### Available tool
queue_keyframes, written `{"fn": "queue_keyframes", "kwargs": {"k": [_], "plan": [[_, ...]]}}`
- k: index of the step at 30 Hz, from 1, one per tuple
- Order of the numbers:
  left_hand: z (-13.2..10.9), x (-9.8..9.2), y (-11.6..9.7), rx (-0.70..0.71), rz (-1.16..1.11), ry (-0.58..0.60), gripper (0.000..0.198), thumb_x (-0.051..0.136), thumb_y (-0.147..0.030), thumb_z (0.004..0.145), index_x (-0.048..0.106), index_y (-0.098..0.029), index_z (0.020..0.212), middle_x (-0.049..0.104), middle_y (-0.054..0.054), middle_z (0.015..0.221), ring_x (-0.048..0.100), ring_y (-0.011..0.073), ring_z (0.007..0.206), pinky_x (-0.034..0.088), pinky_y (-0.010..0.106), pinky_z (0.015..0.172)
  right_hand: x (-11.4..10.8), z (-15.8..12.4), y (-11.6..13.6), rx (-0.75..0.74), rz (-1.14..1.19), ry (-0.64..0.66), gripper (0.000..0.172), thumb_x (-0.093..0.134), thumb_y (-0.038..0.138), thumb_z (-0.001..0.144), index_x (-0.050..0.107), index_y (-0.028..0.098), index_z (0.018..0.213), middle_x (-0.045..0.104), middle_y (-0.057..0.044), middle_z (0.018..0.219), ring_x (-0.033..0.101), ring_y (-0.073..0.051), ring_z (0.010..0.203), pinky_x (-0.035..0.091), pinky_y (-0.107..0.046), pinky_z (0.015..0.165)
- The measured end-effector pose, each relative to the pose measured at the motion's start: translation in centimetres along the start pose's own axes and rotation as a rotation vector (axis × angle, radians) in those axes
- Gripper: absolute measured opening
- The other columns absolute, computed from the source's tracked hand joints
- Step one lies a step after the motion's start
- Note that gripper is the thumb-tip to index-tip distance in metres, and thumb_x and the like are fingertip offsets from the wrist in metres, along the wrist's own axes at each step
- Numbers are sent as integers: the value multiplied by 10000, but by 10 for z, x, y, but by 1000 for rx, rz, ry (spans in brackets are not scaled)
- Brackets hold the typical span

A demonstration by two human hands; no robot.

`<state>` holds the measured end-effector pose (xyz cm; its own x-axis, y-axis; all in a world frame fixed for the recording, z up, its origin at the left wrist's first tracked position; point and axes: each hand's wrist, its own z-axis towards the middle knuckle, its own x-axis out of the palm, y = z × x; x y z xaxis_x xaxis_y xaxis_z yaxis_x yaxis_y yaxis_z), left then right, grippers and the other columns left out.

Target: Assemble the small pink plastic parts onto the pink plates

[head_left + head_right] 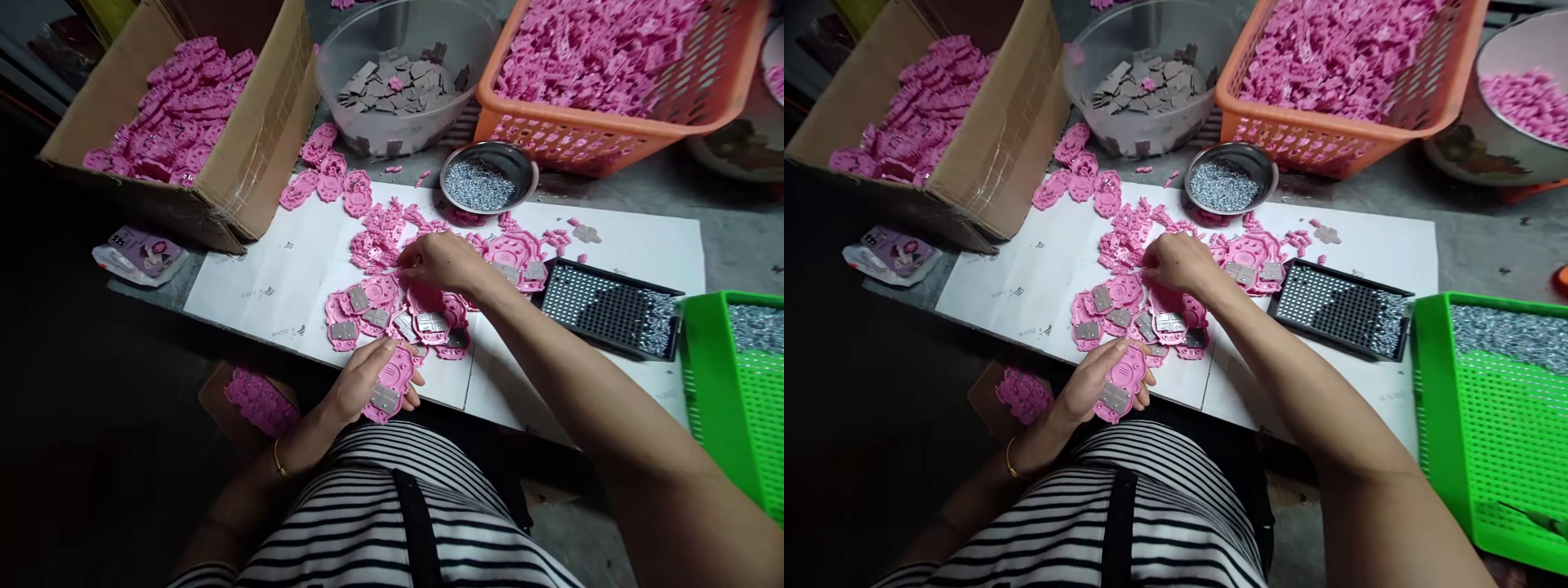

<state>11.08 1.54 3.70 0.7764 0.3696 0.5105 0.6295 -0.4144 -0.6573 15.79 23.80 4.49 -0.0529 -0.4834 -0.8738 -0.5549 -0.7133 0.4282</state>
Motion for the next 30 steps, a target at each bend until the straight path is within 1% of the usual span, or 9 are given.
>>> {"fn": "queue_keyframes", "kwargs": {"k": [3,6,9,12,14,23,26,28,30], "plan": [[2,0,-4,-13,-26,14,540,617,-610,790,582,-115,1004,691,68,704,659,172,517,551,266,474,-2,-2,-4,20,80,4,162,688,238,763,754,225,911,728,-28,845,626,-169,747,361,-274,591],[4,1,-8,-31,-78,12,536,602,-605,790,588,-116,1008,693,70,698,661,182,517,552,277,476,-5,-25,-7,-21,283,-170,99,700,238,777,719,182,856,715,-28,820,627,-153,696,406,-272,585],[7,5,-11,-59,-144,-8,505,553,-586,821,600,-121,1011,701,72,703,660,183,516,550,282,484,-1,-66,2,-174,509,-348,111,694,277,821,678,168,838,710,-30,823,633,-132,666,468,-256,578],[11,11,-11,-84,-126,-54,559,443,-597,873,648,-83,951,694,96,643,661,197,511,547,292,499,14,-104,17,-379,487,-417,35,628,195,878,652,174,891,695,-47,878,659,-138,764,521,-244,632],[14,13,-9,-70,-91,-95,603,403,-601,888,675,-64,904,688,108,613,669,213,518,550,305,512,25,-119,23,-446,408,-480,87,594,135,891,643,166,955,685,-81,968,668,-155,882,547,-257,721],[10,17,-3,1,-12,-153,602,489,-652,828,673,-80,808,675,91,566,656,200,476,531,274,472,39,-122,14,-429,464,-495,143,604,115,886,647,185,1004,688,-76,1028,667,-156,944,557,-294,800],[11,17,-1,-10,-49,-171,603,457,-643,847,689,-87,866,703,106,643,712,246,635,578,329,573,40,-125,19,-372,514,-602,143,664,142,856,655,224,972,713,-35,954,674,-168,907,539,-333,813],[14,17,2,43,-101,-217,527,450,-579,882,692,-122,984,741,102,820,722,257,872,590,368,755,43,-127,25,-331,503,-691,164,701,149,829,657,231,964,721,-25,931,676,-174,893,517,-347,814],[17,16,6,159,-137,-288,410,477,-483,902,677,-175,1082,727,72,1050,636,229,1132,513,373,972,48,-129,31,-312,433,-725,172,709,157,827,658,221,978,719,-28,931,673,-176,883,487,-354,798]]}}
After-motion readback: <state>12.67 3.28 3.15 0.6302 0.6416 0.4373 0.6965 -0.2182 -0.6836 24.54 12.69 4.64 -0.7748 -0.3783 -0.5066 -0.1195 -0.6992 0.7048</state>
